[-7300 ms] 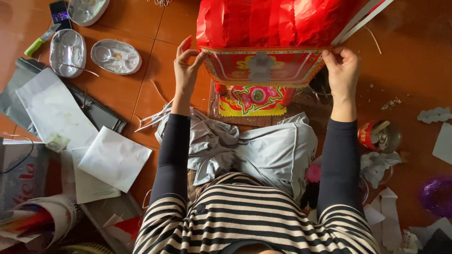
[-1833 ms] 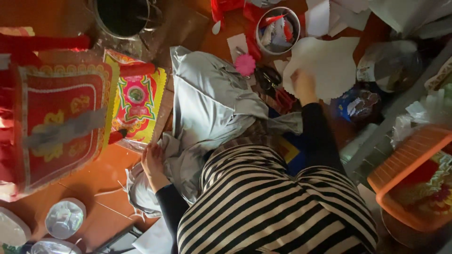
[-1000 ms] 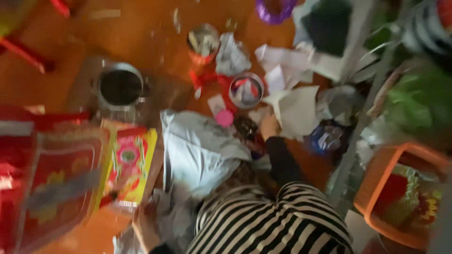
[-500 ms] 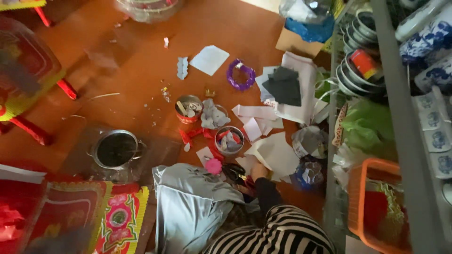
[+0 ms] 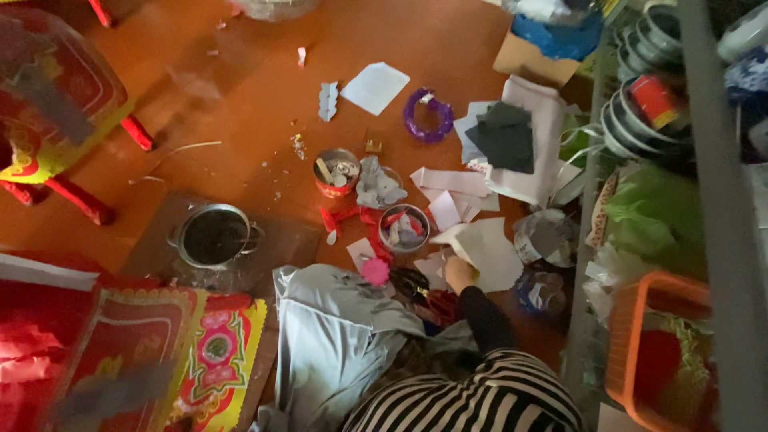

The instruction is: Assembling and decorating a large red paper horse figure using paper cutouts and glue.

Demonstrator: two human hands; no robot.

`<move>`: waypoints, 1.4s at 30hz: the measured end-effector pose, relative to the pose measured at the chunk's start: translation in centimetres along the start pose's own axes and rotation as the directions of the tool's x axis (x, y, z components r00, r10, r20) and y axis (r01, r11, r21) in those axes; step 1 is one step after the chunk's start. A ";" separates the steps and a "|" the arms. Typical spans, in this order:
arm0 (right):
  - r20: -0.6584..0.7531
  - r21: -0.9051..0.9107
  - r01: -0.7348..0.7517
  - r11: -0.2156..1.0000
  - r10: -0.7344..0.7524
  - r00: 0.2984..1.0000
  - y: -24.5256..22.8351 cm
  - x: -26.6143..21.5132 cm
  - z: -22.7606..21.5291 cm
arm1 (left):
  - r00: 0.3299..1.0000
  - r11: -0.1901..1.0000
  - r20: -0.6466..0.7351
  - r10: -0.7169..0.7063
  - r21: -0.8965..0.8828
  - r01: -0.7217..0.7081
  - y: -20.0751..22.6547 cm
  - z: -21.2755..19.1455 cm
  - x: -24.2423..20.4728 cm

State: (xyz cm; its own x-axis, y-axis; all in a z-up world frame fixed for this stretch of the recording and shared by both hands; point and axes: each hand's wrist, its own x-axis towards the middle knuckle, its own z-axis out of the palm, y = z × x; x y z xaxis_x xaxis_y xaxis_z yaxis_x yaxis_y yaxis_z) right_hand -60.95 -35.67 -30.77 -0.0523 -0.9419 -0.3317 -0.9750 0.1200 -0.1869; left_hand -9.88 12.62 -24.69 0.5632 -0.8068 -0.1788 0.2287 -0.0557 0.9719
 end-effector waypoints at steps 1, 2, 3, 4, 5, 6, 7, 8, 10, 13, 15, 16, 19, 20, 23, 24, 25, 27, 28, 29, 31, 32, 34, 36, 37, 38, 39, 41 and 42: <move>0.012 0.002 -0.002 1.000 0.002 1.000 -0.9 -0.2 -0.6 | 1.000 1.000 0.000 -0.019 -0.011 0.019 -1.0 0.3 0.3; -0.062 0.118 0.119 0.986 -0.112 0.992 -1.7 -0.5 -1.2 | 0.999 0.999 -0.001 -0.039 -0.022 0.039 -2.0 0.7 0.7; -0.157 0.221 0.243 0.944 -0.212 0.965 -2.6 -0.3 -2.1 | 0.999 0.998 0.002 -0.053 -0.037 0.053 -3.1 1.4 1.4; -0.152 0.224 0.241 0.944 -0.210 0.966 -5.7 -2.5 -4.7 | 0.998 0.996 0.004 -0.067 -0.052 0.067 -4.7 1.3 2.0; -0.273 0.311 0.441 0.842 -0.366 0.890 -8.4 -5.2 -7.0 | 0.996 0.994 0.004 -0.090 -0.067 0.090 -6.5 1.2 1.8; -0.404 0.367 0.622 0.691 -0.485 0.776 -11.1 -7.7 -9.3 | 0.994 0.990 0.004 -0.113 -0.081 0.113 -8.6 1.4 1.6; -0.388 0.378 0.613 0.693 -0.483 0.785 -13.7 -9.8 -9.3 | 0.990 0.986 0.000 -0.139 -0.090 0.138 -7.7 3.9 1.5; -0.384 0.408 0.739 0.536 -0.633 0.672 -16.3 -11.9 -9.3 | 0.986 0.981 -0.005 -0.165 -0.100 0.164 -6.7 6.6 1.2; -0.386 0.449 0.824 0.345 -0.757 0.527 -20.9 -16.2 -9.5 | 0.981 0.977 -0.022 -0.191 -0.103 0.188 -3.6 11.2 0.8; -0.236 0.397 0.915 -0.076 -0.971 0.022 -25.1 -22.9 -7.8 | 0.922 0.842 0.026 -0.386 -0.398 0.364 0.4 14.5 0.2; -0.025 0.324 0.890 -0.320 -0.944 -0.330 -26.4 -26.4 -4.5 | 0.957 0.547 0.286 -0.040 -0.796 0.261 -0.3 13.7 -0.5; -0.028 0.336 0.884 -0.325 -0.941 -0.336 -26.4 -27.4 -4.1 | 0.960 0.550 0.276 -0.047 -0.795 0.255 1.2 13.7 -1.8; -0.225 0.317 0.800 -0.510 -0.860 -0.458 -26.8 -29.1 -3.2 | 0.890 0.670 -0.007 -0.456 -0.661 0.338 3.5 12.7 -5.4; -0.213 0.353 0.778 -0.519 -0.855 -0.473 -27.2 -29.0 -2.9 | 0.929 0.893 -0.130 -0.346 -0.350 0.284 2.9 11.6 -6.7; -0.033 0.412 0.823 -0.391 -0.909 -0.416 -30.2 -25.2 0.2 | 0.990 0.870 -0.143 0.003 0.489 0.068 1.4 8.7 -9.1; 0.138 0.390 0.891 -0.234 -0.942 -0.307 -31.7 -23.1 1.6 | 0.991 0.540 0.025 0.134 0.837 -0.094 0.8 7.8 -9.3; 0.144 0.395 0.885 -0.246 -0.935 -0.324 -34.3 -21.0 -0.6 | 0.991 0.543 0.006 0.136 0.836 -0.080 0.5 8.1 -9.8; -0.037 0.506 0.853 0.127 -0.985 0.168 -39.6 -16.6 -4.9 | 0.706 0.864 -0.504 -0.498 -0.363 0.349 -0.2 8.9 -10.7; -0.028 0.505 0.854 0.125 -0.987 0.161 -41.4 -15.2 -5.1 | 0.701 0.861 -0.506 -0.502 -0.373 0.347 -1.8 8.0 -11.5; -0.312 0.158 0.983 0.097 -0.939 0.143 -43.0 -13.4 -5.5 | 0.835 0.960 -0.524 -0.168 0.107 0.260 -3.3 7.0 -11.8; -0.549 -0.217 0.961 0.170 -0.835 0.024 -45.0 -10.8 -5.1 | 0.925 0.829 -0.350 0.145 0.553 0.079 -5.3 5.9 -11.9; -0.311 -0.128 0.951 0.282 -0.922 0.232 -45.4 -9.9 -4.4 | 0.923 0.847 -0.361 0.133 0.526 0.083 -5.7 5.7 -11.8; -0.050 -0.070 0.900 0.431 -0.902 0.429 -46.5 -7.8 -1.4 | 0.928 0.861 -0.351 0.122 0.504 0.077 -6.2 5.0 -10.9; 0.244 -0.059 0.907 0.416 -0.875 0.417 -47.3 -5.7 3.3 | 0.943 0.907 -0.329 0.059 0.411 0.087 -6.2 4.6 -10.5; 0.246 -0.060 0.903 0.426 -0.870 0.427 -47.8 -5.0 4.9 | 0.946 0.907 -0.320 0.052 0.411 0.089 -5.7 4.9 -10.2; 0.127 -0.007 0.914 0.405 -0.906 0.403 -48.3 -4.3 6.5 | 0.881 0.981 -0.431 -0.196 -0.082 0.178 -5.1 5.1 -9.8; 0.007 0.047 0.926 0.375 -0.927 0.375 -48.7 -4.1 8.4 | 0.786 0.809 -0.407 -0.465 -0.557 0.190 -4.5 5.2 -9.8; -0.033 0.048 0.926 0.375 -0.926 0.377 -48.4 -5.0 6.8 | 0.796 0.821 -0.403 -0.451 -0.537 0.194 -5.2 4.7 -9.9; -0.079 0.045 0.930 0.365 -0.927 0.367 -48.4 -5.3 5.9 | 0.809 0.835 -0.401 -0.429 -0.519 0.185 -5.6 4.6 -9.8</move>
State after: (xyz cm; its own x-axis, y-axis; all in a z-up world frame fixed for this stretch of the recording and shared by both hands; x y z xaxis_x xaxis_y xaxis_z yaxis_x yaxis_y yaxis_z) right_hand -12.20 -34.61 -25.37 0.8675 -0.4817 0.1241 -0.3946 -0.8183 -0.4179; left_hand -20.33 18.15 -27.66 0.6765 -0.3929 -0.6229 0.7069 0.1095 0.6987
